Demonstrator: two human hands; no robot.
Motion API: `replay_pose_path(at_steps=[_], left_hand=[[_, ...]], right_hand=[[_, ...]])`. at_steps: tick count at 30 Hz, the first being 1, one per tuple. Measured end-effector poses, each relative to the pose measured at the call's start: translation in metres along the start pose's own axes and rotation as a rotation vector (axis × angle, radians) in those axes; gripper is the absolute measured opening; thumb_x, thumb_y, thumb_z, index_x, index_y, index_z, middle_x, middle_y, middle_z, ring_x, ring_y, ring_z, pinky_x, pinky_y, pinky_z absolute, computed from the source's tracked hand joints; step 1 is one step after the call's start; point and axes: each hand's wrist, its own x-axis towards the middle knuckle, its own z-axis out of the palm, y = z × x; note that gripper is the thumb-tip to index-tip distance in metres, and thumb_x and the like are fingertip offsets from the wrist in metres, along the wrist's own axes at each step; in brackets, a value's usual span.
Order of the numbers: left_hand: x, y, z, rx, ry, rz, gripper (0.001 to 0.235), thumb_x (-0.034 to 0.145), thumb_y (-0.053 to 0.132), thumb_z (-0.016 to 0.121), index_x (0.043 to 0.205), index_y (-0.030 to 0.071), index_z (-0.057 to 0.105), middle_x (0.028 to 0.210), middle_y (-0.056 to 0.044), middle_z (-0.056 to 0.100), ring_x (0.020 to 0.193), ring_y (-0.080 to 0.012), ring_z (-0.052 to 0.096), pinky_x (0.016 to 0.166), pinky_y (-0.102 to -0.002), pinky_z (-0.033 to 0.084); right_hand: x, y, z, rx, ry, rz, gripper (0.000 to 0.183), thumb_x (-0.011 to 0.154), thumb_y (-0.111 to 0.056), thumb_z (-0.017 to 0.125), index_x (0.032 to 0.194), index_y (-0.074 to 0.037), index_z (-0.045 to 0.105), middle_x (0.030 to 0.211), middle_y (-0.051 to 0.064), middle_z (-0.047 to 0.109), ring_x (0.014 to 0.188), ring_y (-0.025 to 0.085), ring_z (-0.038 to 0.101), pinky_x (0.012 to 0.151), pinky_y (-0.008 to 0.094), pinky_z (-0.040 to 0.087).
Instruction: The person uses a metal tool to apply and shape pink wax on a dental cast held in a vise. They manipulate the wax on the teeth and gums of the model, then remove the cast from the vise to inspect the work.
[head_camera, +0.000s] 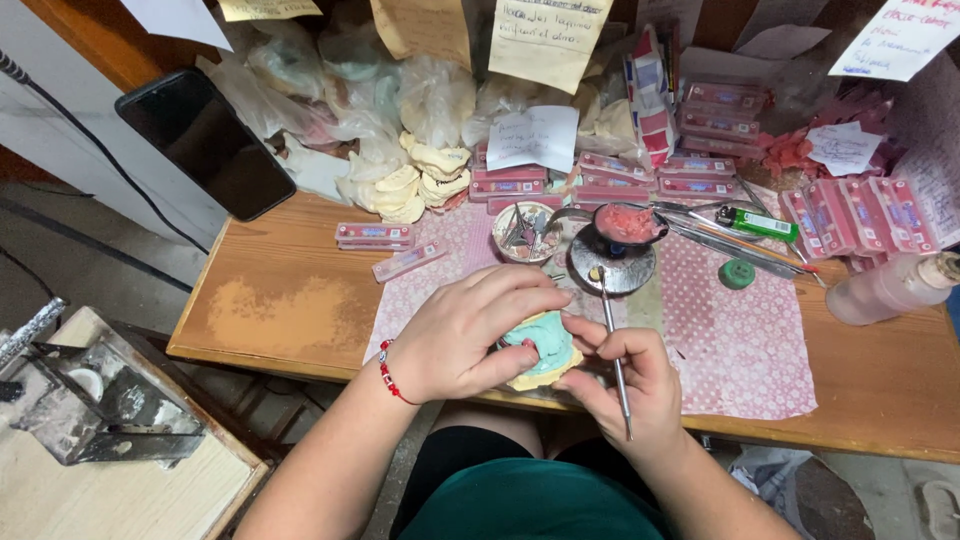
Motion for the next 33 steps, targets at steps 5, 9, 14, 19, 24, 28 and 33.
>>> replay_pose_path(at_steps=[5,9,14,19,24,28,33], left_hand=[[0.002,-0.002,0.005,0.007,0.044,0.023,0.051,0.111,0.047,0.034,0.135,0.007,0.057,0.131,-0.018,0.062,0.122,-0.0371,0.063,0.104,-0.048,0.050],[-0.002,-0.007,0.010,0.006,0.070,0.031,0.054,0.112,0.049,0.031,0.136,0.007,0.056,0.132,-0.017,0.062,0.123,-0.0369,0.063,0.105,-0.048,0.051],[-0.009,-0.022,0.011,-0.127,0.122,-0.049,0.056,0.111,0.049,0.033,0.135,0.003,0.056,0.131,-0.020,0.065,0.122,-0.0366,0.065,0.106,-0.044,0.051],[-0.012,-0.028,0.010,-0.342,0.182,-0.244,0.055,0.110,0.050,0.036,0.139,0.006,0.053,0.122,-0.010,0.071,0.111,-0.0255,0.070,0.097,-0.038,0.054],[-0.010,-0.027,0.004,-0.429,0.126,-0.338,0.057,0.107,0.050,0.039,0.141,0.007,0.054,0.127,-0.008,0.066,0.116,-0.0220,0.064,0.102,-0.032,0.044],[-0.013,-0.033,0.009,-0.422,0.093,-0.290,0.076,0.098,0.065,0.050,0.147,0.007,0.049,0.144,-0.009,0.059,0.132,-0.0238,0.059,0.112,-0.036,0.042],[-0.001,-0.024,0.006,-0.297,0.129,-0.350,0.044,0.094,0.033,0.073,0.132,0.015,0.059,0.131,-0.003,0.071,0.122,-0.0216,0.070,0.107,-0.036,0.051]], right_hand=[[0.004,-0.004,0.000,0.007,0.011,0.034,0.047,0.082,-0.017,0.083,0.103,-0.009,0.042,0.126,0.023,0.074,0.113,0.025,0.077,0.095,0.031,0.063],[0.006,-0.006,-0.001,-0.030,-0.002,0.041,0.045,0.083,-0.017,0.082,0.102,-0.010,0.042,0.124,0.021,0.075,0.112,0.024,0.078,0.093,0.030,0.063],[0.003,-0.004,0.001,-0.071,-0.047,0.085,0.049,0.079,-0.018,0.086,0.100,-0.010,0.043,0.124,0.018,0.077,0.104,0.019,0.081,0.093,0.027,0.064],[0.004,-0.001,-0.001,-0.032,-0.090,0.154,0.047,0.080,-0.016,0.086,0.099,-0.012,0.043,0.126,0.021,0.076,0.109,0.022,0.080,0.098,0.030,0.064],[0.004,-0.001,-0.006,-0.101,-0.133,0.203,0.046,0.079,-0.018,0.086,0.100,-0.014,0.046,0.127,0.017,0.078,0.111,0.021,0.080,0.097,0.029,0.058],[0.010,-0.010,-0.014,-0.047,-0.137,0.118,0.046,0.077,-0.017,0.088,0.107,-0.009,0.054,0.127,0.019,0.076,0.123,0.024,0.074,0.108,0.034,0.056],[0.021,-0.019,-0.053,-0.213,-0.048,-0.159,0.035,0.100,-0.014,0.061,0.130,0.005,0.065,0.105,0.016,0.078,0.092,0.023,0.077,0.086,0.031,0.063]])
